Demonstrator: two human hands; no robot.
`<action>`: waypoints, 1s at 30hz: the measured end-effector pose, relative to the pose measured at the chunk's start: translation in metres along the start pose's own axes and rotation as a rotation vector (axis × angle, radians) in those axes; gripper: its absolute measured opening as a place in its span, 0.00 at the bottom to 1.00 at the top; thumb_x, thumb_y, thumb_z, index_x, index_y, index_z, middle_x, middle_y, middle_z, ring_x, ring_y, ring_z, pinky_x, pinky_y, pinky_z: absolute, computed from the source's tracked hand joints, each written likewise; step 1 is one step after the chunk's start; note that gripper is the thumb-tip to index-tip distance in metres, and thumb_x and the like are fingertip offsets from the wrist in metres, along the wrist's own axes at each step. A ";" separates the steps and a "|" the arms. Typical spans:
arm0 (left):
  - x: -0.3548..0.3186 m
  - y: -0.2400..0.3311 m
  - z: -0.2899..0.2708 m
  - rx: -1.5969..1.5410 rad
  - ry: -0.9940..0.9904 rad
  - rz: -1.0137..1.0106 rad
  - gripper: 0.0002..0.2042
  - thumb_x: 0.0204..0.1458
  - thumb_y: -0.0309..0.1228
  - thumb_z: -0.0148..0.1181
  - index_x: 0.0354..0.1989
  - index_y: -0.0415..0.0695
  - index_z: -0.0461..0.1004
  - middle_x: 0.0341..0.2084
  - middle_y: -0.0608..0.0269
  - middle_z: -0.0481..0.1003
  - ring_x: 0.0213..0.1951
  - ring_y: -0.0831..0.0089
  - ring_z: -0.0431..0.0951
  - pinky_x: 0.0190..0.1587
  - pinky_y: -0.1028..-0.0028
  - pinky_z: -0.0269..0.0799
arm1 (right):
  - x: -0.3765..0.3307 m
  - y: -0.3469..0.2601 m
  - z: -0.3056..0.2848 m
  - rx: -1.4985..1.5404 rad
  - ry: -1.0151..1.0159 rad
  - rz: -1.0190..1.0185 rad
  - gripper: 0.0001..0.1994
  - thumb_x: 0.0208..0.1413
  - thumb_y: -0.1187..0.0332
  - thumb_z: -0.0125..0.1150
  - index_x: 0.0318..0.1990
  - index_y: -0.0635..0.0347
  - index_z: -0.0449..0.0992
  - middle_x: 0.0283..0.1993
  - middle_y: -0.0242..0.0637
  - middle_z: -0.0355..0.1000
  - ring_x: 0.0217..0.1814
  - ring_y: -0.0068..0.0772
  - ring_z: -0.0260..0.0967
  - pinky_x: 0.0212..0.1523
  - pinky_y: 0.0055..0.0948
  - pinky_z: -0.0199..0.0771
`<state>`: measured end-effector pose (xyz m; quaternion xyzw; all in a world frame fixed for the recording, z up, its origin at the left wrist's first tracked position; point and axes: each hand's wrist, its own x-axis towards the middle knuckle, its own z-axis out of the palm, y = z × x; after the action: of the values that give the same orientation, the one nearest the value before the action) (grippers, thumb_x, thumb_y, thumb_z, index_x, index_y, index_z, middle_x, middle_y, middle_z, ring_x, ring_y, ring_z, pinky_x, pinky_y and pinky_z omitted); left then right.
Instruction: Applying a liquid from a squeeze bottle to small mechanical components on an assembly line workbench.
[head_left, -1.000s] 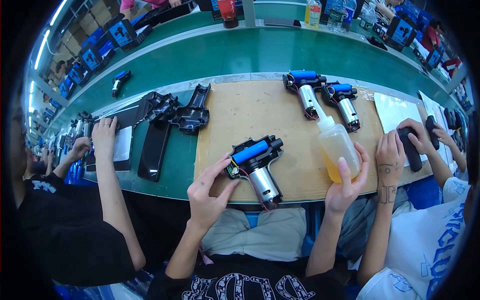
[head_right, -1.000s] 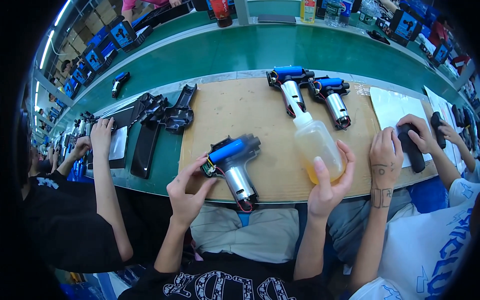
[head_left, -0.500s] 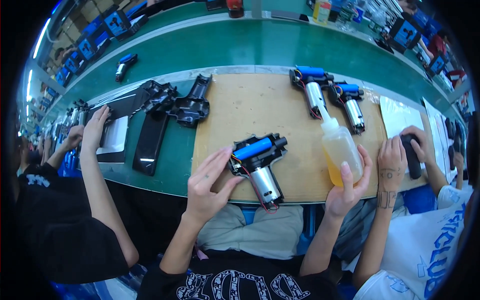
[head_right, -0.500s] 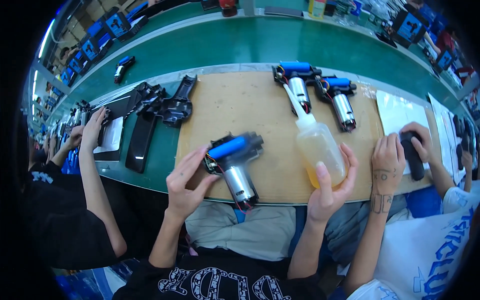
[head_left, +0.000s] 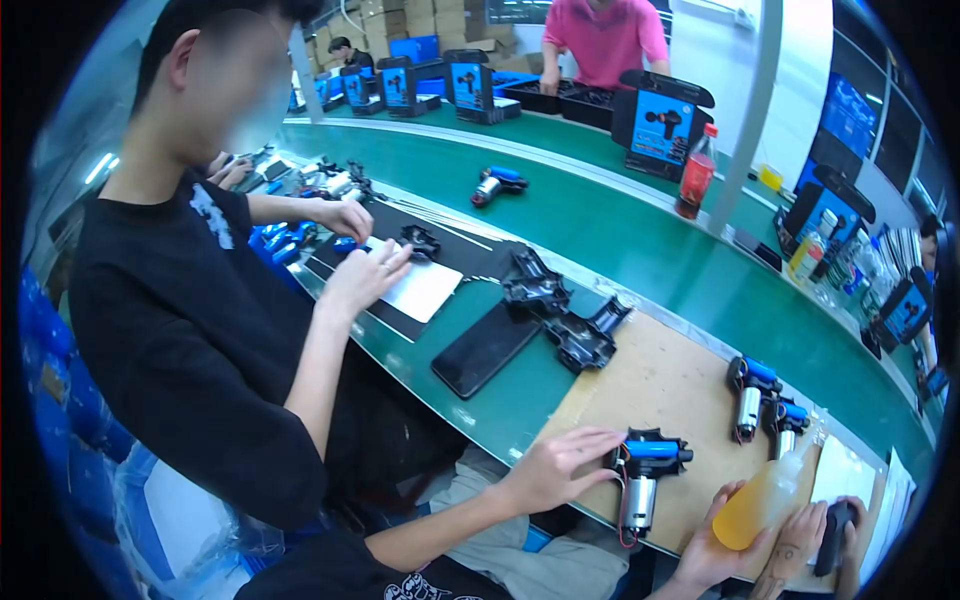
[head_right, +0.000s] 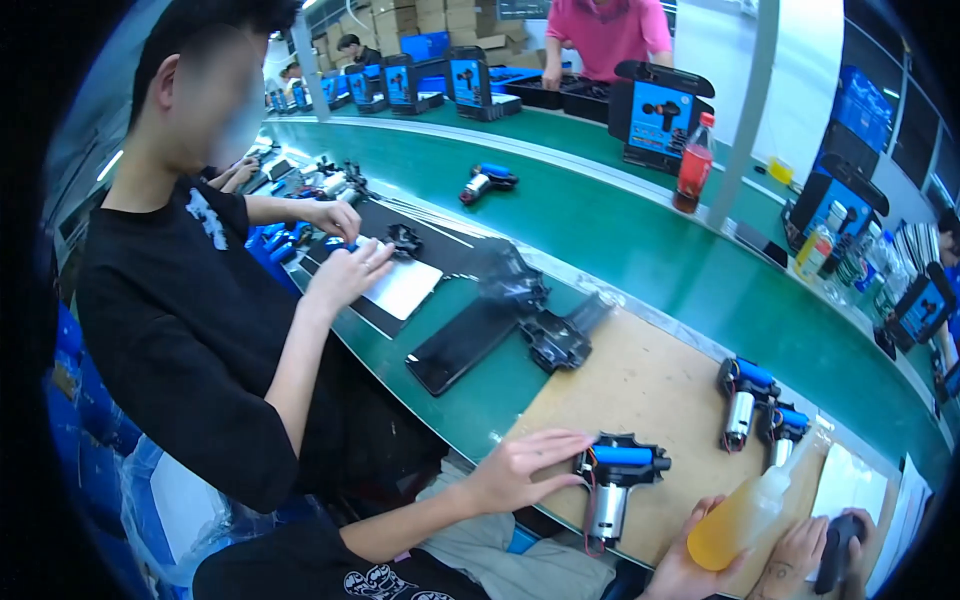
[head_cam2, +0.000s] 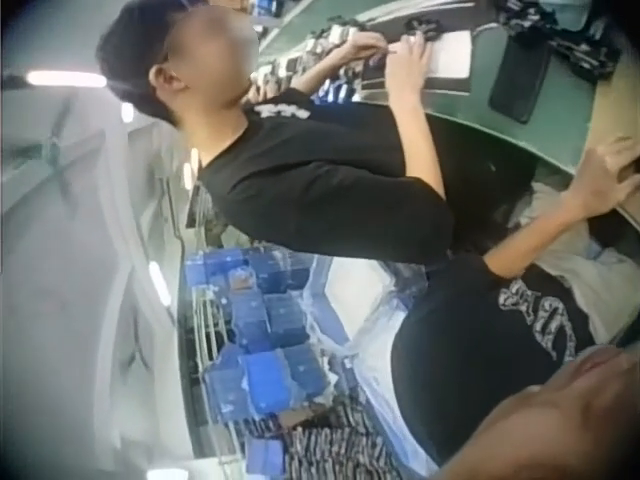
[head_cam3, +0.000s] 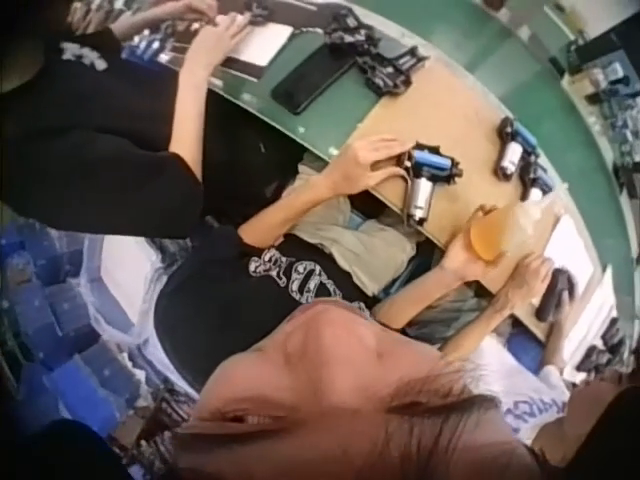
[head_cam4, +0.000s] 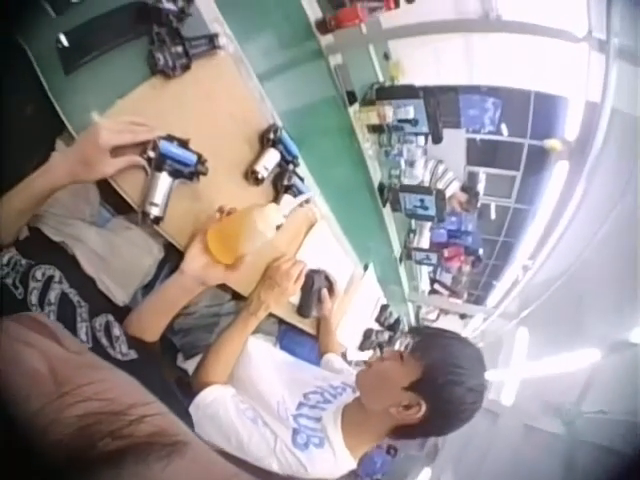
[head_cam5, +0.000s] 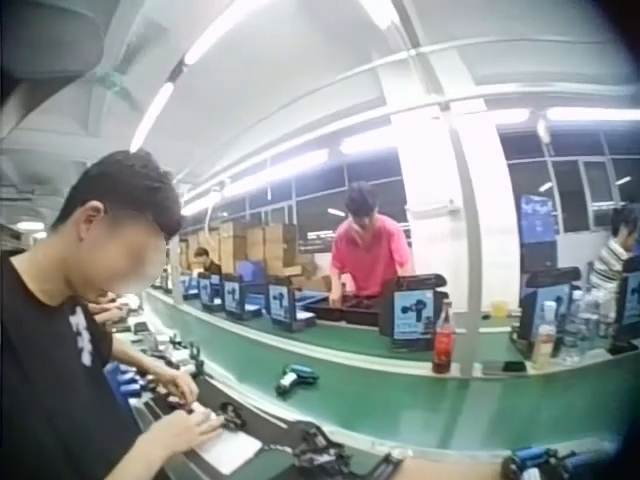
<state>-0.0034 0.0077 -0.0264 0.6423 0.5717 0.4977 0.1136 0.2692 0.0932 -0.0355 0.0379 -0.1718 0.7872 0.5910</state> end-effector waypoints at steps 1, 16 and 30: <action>0.001 0.002 -0.001 -0.016 -0.001 -0.009 0.27 0.51 0.28 0.70 0.61 0.39 0.74 0.56 0.56 0.77 0.58 0.59 0.77 0.60 0.65 0.74 | 0.002 0.002 0.003 0.011 -0.010 0.014 0.35 0.66 0.59 0.56 0.75 0.63 0.51 0.76 0.56 0.50 0.77 0.52 0.51 0.74 0.52 0.56; 0.004 0.001 0.007 0.014 0.051 0.078 0.27 0.51 0.30 0.71 0.61 0.39 0.74 0.55 0.54 0.78 0.58 0.55 0.77 0.58 0.63 0.75 | 0.002 -0.018 0.007 -1.225 0.394 -0.113 0.33 0.55 0.73 0.69 0.67 0.66 0.62 0.63 0.47 0.68 0.65 0.42 0.66 0.66 0.41 0.67; 0.015 0.006 -0.003 0.015 0.054 -0.054 0.28 0.40 0.19 0.74 0.55 0.38 0.78 0.50 0.52 0.81 0.51 0.56 0.80 0.54 0.66 0.76 | -0.035 0.023 0.046 -1.917 0.644 -0.447 0.29 0.52 0.81 0.69 0.63 0.67 0.66 0.63 0.45 0.67 0.62 0.32 0.67 0.61 0.31 0.68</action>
<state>-0.0037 0.0170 -0.0133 0.6138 0.5953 0.5076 0.1066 0.2511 0.0411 -0.0073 -0.6298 -0.5494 0.1651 0.5237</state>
